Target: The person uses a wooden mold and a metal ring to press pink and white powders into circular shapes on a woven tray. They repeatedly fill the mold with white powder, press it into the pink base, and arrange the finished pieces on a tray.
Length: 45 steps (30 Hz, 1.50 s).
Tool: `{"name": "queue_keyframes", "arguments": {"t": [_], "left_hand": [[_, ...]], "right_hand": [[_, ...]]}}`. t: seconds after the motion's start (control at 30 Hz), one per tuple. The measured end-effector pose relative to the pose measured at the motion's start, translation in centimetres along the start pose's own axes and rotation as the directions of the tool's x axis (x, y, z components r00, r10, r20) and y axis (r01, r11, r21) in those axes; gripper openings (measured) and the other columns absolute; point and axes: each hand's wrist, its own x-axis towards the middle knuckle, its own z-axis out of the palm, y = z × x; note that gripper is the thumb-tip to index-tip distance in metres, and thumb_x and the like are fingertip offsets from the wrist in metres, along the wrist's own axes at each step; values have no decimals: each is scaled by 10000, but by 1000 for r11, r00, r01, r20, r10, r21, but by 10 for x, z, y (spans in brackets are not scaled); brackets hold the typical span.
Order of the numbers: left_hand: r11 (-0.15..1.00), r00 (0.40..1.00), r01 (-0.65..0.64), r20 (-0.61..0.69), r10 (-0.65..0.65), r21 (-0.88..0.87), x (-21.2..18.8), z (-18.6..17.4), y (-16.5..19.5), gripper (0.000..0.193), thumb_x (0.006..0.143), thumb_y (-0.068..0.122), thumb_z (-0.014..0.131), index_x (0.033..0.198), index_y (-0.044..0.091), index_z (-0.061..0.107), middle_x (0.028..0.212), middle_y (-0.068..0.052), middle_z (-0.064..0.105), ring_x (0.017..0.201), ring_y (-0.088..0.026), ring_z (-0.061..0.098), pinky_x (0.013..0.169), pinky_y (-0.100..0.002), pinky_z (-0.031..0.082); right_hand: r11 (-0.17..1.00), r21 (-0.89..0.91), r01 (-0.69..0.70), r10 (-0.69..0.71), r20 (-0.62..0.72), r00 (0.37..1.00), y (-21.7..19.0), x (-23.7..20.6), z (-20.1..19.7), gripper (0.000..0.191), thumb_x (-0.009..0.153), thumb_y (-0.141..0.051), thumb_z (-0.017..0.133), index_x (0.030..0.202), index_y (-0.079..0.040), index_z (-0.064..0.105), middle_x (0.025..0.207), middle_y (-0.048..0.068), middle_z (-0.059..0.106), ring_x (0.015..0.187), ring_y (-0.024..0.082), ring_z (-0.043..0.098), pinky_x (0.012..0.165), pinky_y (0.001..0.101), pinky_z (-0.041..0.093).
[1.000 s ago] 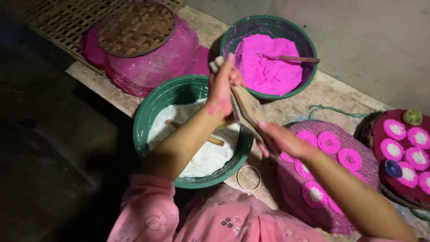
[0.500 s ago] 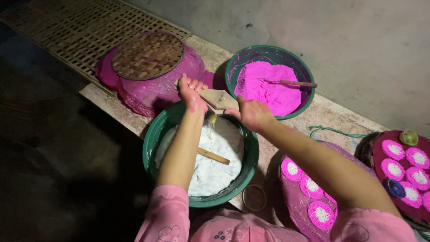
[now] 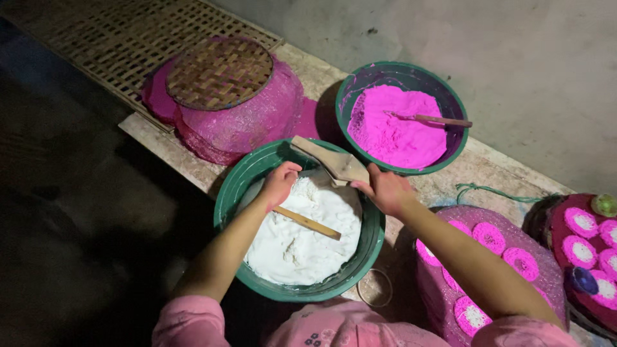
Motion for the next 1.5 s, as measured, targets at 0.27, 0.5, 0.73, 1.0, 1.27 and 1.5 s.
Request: {"name": "queue_keyframes", "arguments": {"t": [0.27, 0.5, 0.73, 1.0, 1.27, 1.5], "left_hand": [[570, 908, -332, 90, 410, 751, 4, 3, -9, 152, 746, 212, 794, 896, 193, 773, 1024, -50, 652, 1072, -263, 563, 926, -454, 395], [456, 871, -413, 195, 451, 788, 20, 14, -33, 82, 710, 250, 812, 781, 224, 781, 975, -44, 629, 1083, -259, 545, 999, -471, 360], [453, 909, -369, 212, 360, 812, 24, 19, -44, 117, 767, 312, 818, 718, 219, 766, 981, -17, 631, 1064, -242, 552, 1016, -486, 339], [495, 924, -354, 216, 315, 793, 38, 16, -38, 112, 748, 289, 814, 687, 229, 741, 959, -8, 649, 1032, -231, 602, 990, -479, 360], [793, 816, -578, 118, 566, 194, 104, 41, 63, 151, 843, 218, 802, 831, 132, 679, 866, -58, 653, 809, -220, 687, 721, -345, 554], [525, 777, -574, 216, 591, 629, 171, 129, 104, 171, 864, 181, 655, 986, 199, 773, 940, -150, 730, 867, -369, 706, 758, -486, 560]], "right_hand": [[972, 222, 75, -23, -228, 973, 16, -40, -16, 544, 937, -576, 591, 1063, -48, 563, 671, 207, 633, 677, 447, 634, 623, 534, 485], [745, 655, 127, 120, -319, 940, 35, -104, -5, 339, 1024, -372, 522, 1060, -38, 568, 623, 49, 523, 526, 163, 532, 504, 329, 440], [301, 921, 245, 296, -335, 894, 61, -153, 22, 443, 1071, -423, 475, 1269, -36, 560, 683, -28, 463, 540, 75, 448, 465, 238, 377], [422, 889, 177, 440, -372, 817, 87, -193, 27, 524, 1069, -507, 417, 1219, -23, 550, 670, -6, 492, 487, 82, 427, 420, 256, 334], [420, 892, 166, 530, -390, 753, 99, -229, 31, 493, 1102, -517, 389, 1141, -38, 500, 627, 25, 445, 446, 108, 394, 393, 271, 310], [426, 896, 127, 596, -383, 706, 107, -255, 49, 543, 1078, -554, 364, 1152, -30, 482, 597, 60, 456, 422, 133, 410, 368, 290, 314]]}}
